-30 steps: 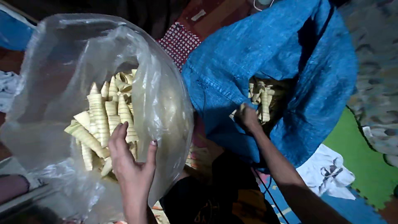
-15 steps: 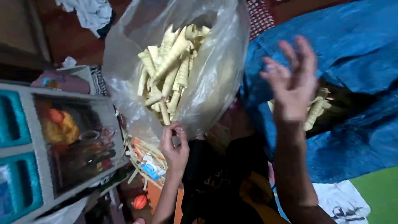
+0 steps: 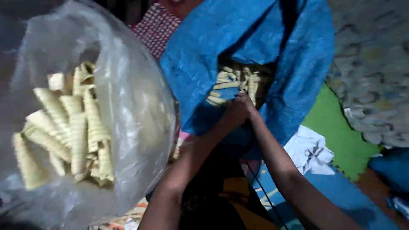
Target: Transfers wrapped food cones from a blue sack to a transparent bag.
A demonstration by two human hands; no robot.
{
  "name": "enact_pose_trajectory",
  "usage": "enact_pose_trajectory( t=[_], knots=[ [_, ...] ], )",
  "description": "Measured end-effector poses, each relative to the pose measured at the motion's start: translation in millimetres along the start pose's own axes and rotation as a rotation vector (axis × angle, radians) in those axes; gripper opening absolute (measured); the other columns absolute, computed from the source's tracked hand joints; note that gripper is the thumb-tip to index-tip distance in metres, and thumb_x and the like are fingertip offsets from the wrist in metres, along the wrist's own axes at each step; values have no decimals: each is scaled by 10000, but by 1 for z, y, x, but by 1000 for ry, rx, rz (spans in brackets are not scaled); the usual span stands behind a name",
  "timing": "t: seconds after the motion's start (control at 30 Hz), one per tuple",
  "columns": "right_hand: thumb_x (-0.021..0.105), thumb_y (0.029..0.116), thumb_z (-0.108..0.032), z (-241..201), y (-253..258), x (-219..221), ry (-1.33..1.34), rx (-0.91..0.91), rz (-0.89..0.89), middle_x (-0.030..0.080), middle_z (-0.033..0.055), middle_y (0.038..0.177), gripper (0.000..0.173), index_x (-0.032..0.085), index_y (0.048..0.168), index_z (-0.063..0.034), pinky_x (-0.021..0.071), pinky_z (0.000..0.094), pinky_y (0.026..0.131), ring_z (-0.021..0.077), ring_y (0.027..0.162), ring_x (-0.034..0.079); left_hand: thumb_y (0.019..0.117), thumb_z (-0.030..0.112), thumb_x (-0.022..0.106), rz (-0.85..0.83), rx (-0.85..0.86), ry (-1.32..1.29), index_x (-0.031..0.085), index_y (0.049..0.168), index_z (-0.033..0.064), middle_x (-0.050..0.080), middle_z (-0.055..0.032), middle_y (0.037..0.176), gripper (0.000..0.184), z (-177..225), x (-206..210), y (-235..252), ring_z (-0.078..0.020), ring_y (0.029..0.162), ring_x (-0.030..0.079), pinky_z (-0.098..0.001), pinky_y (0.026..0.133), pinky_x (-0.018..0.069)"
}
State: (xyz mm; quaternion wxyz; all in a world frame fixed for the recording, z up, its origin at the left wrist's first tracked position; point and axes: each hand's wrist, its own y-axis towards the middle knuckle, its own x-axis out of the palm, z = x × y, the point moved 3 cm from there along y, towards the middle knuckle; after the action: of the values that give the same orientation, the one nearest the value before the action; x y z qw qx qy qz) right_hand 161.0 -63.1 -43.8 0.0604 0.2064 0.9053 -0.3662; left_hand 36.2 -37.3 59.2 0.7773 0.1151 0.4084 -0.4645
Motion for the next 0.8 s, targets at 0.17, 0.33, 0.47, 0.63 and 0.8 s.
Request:
enact_pose_trajectory(
  t=[0.17, 0.33, 0.47, 0.63, 0.8],
  knots=[
    [472, 1089, -323, 26, 15, -65, 160, 161, 306, 650, 140, 1218, 450, 514, 1417, -18, 541, 378, 884, 186, 1000, 642, 1036, 82, 557, -138, -373, 4, 478, 1443, -70, 521, -274, 1464, 441, -73, -36, 3, -406, 1364, 520, -524, 1126, 422],
    [432, 1094, -429, 55, -3, -91, -193, 184, 256, 565, 208, 1422, 568, 497, 1473, -12, 453, 455, 1073, 263, 1265, 572, 1023, 208, 572, 969, -190, -209, 694, 926, 52, 725, -38, 882, 221, -53, -5, -248, -76, 847, 704, -252, 791, 597],
    [572, 1052, -237, 60, -12, -74, -17, 2, 280, 515, 164, 1474, 575, 365, 1538, -10, 481, 350, 1060, 183, 1274, 561, 1039, 94, 413, 1369, -1153, -399, 592, 955, -84, 556, 30, 704, 267, -59, 70, -427, 35, 590, 537, -161, 579, 491],
    [584, 1016, -110, 28, -17, -38, 5, -175, 163, 500, 175, 1424, 632, 274, 1559, -19, 550, 337, 903, 173, 1108, 611, 1137, 274, 276, 1383, -1650, -1403, 488, 1398, -23, 611, -175, 1231, 449, -171, 157, -483, -203, 992, 599, -373, 858, 498],
    [552, 1034, -127, -10, -41, -44, -23, -232, 135, 539, 95, 1264, 567, 303, 1538, -48, 547, 279, 770, 96, 903, 607, 1065, 31, 433, 1453, -1125, -1115, 465, 1372, -128, 591, -234, 1249, 347, -194, 104, -446, -188, 1034, 603, -295, 882, 531]
  ],
)
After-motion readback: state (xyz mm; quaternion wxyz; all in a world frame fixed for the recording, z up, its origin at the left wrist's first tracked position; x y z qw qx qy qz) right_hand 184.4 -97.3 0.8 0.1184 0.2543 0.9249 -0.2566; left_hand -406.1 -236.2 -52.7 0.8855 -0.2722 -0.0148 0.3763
